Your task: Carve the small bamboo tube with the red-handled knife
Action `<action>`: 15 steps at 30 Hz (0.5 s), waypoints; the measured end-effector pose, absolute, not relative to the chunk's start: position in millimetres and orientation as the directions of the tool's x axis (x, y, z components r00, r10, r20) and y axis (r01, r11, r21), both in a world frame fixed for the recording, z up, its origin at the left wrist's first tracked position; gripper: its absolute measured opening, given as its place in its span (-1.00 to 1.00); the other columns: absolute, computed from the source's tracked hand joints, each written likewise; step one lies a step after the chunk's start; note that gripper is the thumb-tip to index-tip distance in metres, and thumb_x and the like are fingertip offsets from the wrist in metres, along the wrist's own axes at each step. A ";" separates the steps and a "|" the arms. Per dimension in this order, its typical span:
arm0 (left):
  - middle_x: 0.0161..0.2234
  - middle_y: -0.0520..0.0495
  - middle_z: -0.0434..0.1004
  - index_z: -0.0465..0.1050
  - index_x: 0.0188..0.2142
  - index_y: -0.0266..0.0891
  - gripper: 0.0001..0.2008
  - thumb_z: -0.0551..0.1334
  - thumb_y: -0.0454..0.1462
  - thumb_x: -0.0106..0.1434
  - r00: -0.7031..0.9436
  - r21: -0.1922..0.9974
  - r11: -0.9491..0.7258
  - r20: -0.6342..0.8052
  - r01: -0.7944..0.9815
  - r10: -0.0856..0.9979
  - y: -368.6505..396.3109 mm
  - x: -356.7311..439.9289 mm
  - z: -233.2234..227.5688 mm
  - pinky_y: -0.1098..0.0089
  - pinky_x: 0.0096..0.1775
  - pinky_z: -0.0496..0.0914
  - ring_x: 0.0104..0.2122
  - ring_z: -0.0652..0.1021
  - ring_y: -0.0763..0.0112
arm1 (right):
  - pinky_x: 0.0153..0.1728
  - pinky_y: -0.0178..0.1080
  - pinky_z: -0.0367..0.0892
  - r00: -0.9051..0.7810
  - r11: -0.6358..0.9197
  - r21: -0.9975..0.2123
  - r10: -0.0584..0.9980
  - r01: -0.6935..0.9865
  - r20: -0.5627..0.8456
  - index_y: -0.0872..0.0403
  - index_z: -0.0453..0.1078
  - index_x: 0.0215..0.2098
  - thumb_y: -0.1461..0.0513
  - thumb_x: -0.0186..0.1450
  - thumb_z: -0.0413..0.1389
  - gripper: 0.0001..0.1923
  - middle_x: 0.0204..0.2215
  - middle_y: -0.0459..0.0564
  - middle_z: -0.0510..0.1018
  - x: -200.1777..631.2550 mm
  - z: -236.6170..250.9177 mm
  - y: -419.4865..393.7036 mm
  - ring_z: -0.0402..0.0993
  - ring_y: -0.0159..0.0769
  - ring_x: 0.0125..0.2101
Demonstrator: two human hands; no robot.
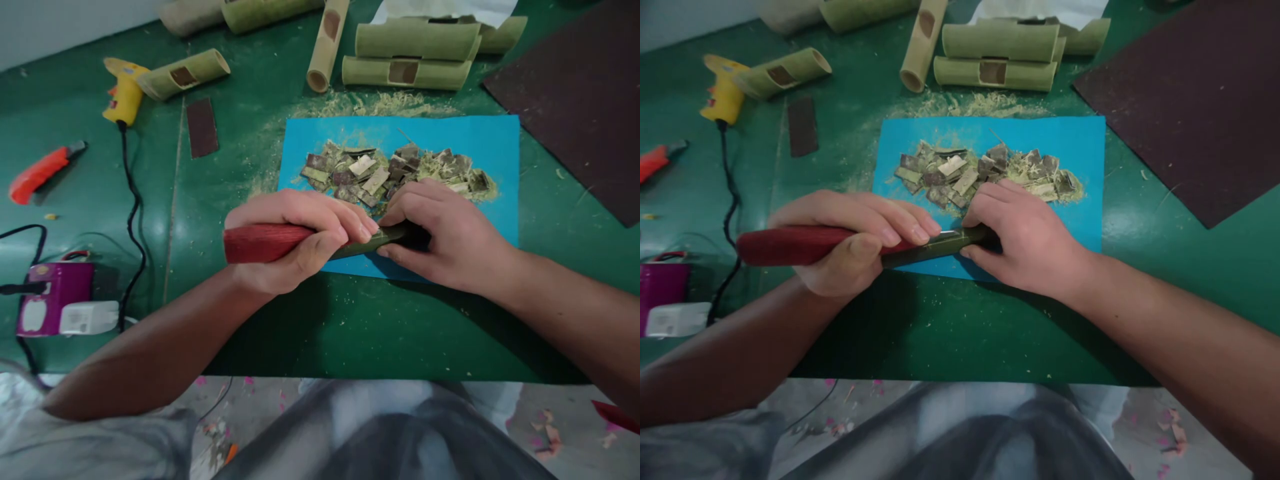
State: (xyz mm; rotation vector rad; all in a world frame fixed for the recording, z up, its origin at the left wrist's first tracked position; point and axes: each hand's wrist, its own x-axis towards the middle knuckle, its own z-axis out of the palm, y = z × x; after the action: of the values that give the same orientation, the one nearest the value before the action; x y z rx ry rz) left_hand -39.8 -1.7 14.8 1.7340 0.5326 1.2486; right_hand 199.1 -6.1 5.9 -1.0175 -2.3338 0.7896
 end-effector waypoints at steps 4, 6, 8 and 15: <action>-0.25 0.01 0.77 0.57 -0.30 -0.33 -0.78 0.27 -0.26 0.48 0.442 0.789 -0.553 0.611 -0.268 0.657 1.0 -43.2 12.2 0.32 -0.07 0.72 -0.21 0.76 0.33 | -0.14 -0.03 0.33 -0.620 0.564 -0.657 0.763 0.499 0.184 -0.04 0.42 -0.22 0.15 0.32 0.24 -0.89 -0.22 0.04 0.57 199.4 5.9 -5.7 0.45 -0.05 -0.16; -0.26 -0.01 0.77 0.58 -0.29 -0.33 -0.77 0.26 -0.26 0.49 0.427 0.766 -0.582 0.639 -0.273 0.640 1.4 -42.5 10.5 0.32 -0.07 0.72 -0.21 0.77 0.34 | -0.15 -0.04 0.32 -0.619 0.565 -0.656 0.763 0.501 0.184 -0.03 0.42 -0.22 0.15 0.32 0.24 -0.88 -0.22 0.04 0.56 199.5 5.5 -5.4 0.45 -0.05 -0.16; -0.26 -0.06 0.76 0.58 -0.27 -0.35 -0.79 0.28 -0.27 0.48 0.403 0.774 -0.578 0.630 -0.258 0.664 0.3 -41.1 9.7 0.29 -0.05 0.72 -0.20 0.77 0.34 | -0.15 -0.05 0.32 -0.620 0.569 -0.654 0.761 0.499 0.189 -0.02 0.42 -0.22 0.14 0.32 0.24 -0.87 -0.22 0.04 0.57 199.5 5.0 -5.3 0.45 -0.06 -0.17; -0.20 -0.11 0.77 0.61 -0.21 -0.40 -0.81 0.31 -0.27 0.47 0.399 0.769 -0.553 0.639 -0.321 0.657 1.0 -41.0 10.5 0.26 -0.01 0.72 -0.16 0.76 0.36 | -0.16 -0.06 0.32 -0.614 0.571 -0.649 0.764 0.502 0.198 -0.01 0.42 -0.22 0.16 0.32 0.24 -0.88 -0.23 0.04 0.56 199.0 5.1 -6.7 0.46 -0.06 -0.18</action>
State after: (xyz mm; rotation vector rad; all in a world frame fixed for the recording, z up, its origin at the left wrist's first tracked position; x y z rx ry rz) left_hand -41.0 1.0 10.5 1.7255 0.2954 1.3183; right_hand 199.0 -6.7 5.1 -1.0166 -2.3429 0.7608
